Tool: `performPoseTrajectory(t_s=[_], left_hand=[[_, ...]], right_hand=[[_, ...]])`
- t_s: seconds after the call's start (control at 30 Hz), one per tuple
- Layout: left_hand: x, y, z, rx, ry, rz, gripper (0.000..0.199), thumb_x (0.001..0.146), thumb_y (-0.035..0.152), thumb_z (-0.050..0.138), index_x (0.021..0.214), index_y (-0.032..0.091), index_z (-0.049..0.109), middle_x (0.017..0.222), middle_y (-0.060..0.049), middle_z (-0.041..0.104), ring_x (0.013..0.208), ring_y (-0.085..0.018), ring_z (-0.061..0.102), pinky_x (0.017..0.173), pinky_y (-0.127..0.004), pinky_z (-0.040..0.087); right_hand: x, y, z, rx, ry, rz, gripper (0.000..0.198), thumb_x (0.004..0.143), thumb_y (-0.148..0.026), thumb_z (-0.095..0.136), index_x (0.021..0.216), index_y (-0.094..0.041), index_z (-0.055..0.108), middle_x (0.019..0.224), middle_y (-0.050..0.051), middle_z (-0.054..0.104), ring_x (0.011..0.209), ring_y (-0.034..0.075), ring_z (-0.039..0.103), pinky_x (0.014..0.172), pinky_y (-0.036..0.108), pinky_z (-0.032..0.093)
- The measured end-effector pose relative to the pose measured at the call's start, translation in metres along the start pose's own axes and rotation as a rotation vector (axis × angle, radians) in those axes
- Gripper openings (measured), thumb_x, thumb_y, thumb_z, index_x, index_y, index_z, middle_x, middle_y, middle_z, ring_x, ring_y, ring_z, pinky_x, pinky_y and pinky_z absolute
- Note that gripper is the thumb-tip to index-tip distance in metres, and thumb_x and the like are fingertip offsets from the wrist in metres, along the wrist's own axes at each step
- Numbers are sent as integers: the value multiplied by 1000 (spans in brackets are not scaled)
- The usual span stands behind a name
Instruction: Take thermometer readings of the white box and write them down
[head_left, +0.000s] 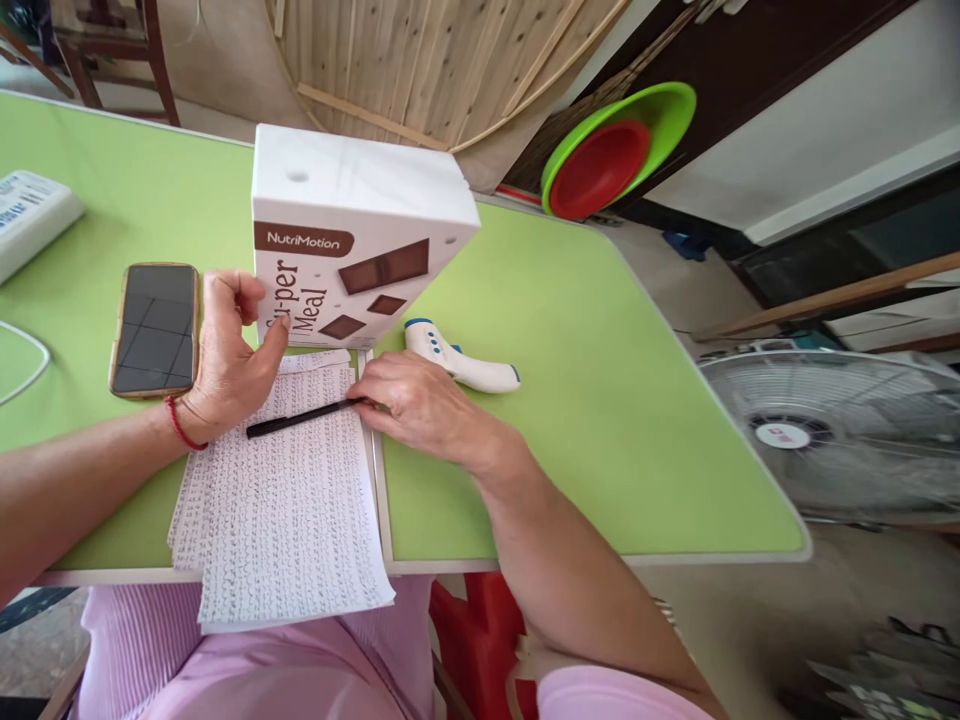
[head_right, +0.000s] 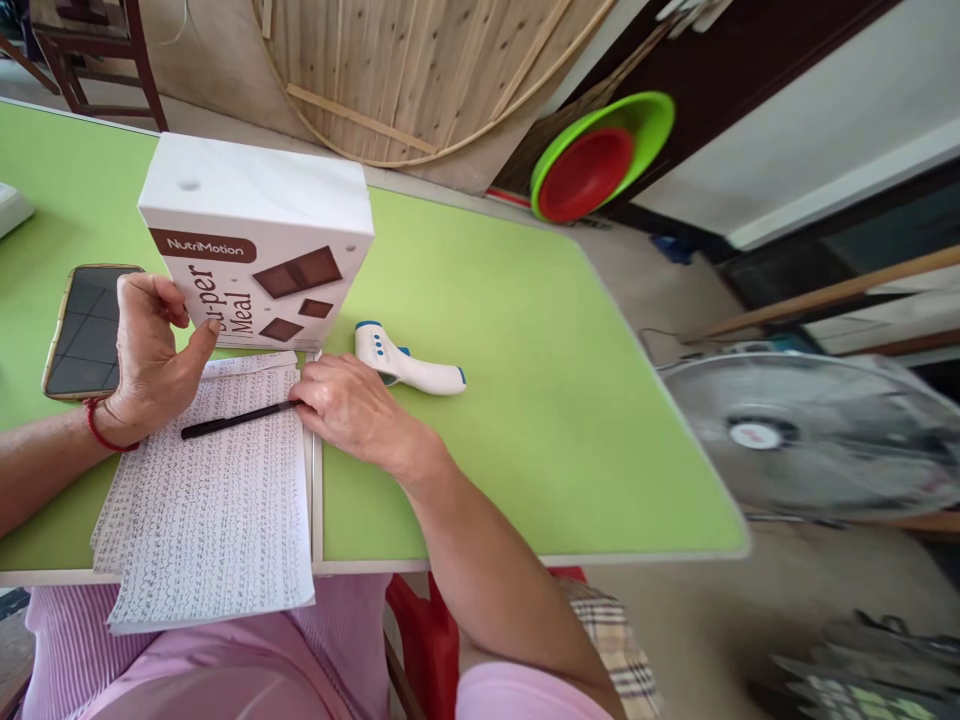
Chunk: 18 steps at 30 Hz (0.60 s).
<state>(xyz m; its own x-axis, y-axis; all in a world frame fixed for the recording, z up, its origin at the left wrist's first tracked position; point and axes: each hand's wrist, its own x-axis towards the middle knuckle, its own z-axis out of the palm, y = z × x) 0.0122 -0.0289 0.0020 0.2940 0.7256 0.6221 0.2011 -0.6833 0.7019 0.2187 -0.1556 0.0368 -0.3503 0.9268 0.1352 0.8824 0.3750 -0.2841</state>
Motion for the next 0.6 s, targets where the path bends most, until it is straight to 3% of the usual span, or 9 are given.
performPoseTrajectory(t_s=[0.13, 0.23, 0.33, 0.5, 0.6], left_hand=[[5, -6, 0, 36, -50, -64, 33, 91, 30, 69, 117, 28, 49, 110, -5, 59, 99, -21, 62, 86, -41, 57], [8, -6, 0, 35, -104, -99, 35, 88, 19, 66, 120, 26, 54, 110, -5, 65, 100, -20, 65, 84, -37, 58], [9, 3, -2, 36, -264, -107, 25, 89, 15, 58, 113, 22, 62, 99, -3, 68, 92, -19, 66, 84, -37, 58], [5, 21, -6, 389, -626, 41, 21, 92, 23, 60, 109, 19, 72, 111, -12, 66, 107, -31, 64, 95, -54, 53], [4, 23, -6, 508, -712, 82, 27, 97, 25, 53, 113, 18, 74, 106, -14, 65, 104, -34, 62, 92, -55, 53]], right_hand=[[-8, 9, -15, 63, 112, 99, 16, 82, -11, 60, 76, -22, 69, 71, 2, 64, 67, 17, 57, 62, 33, 42], [-9, 14, -19, 253, 338, 246, 11, 80, -15, 60, 78, -24, 65, 72, 0, 64, 65, 16, 57, 59, 32, 45], [-1, 11, -6, 488, 547, 398, 4, 79, -23, 62, 78, -26, 59, 70, -3, 61, 61, 14, 55, 56, 31, 46], [17, -2, 23, 701, 579, 411, 8, 77, -31, 63, 79, -26, 57, 65, -5, 58, 56, 12, 52, 54, 28, 46], [23, -6, 33, 727, 572, 430, 10, 78, -32, 63, 79, -25, 57, 65, -5, 59, 56, 12, 51, 53, 28, 45]])
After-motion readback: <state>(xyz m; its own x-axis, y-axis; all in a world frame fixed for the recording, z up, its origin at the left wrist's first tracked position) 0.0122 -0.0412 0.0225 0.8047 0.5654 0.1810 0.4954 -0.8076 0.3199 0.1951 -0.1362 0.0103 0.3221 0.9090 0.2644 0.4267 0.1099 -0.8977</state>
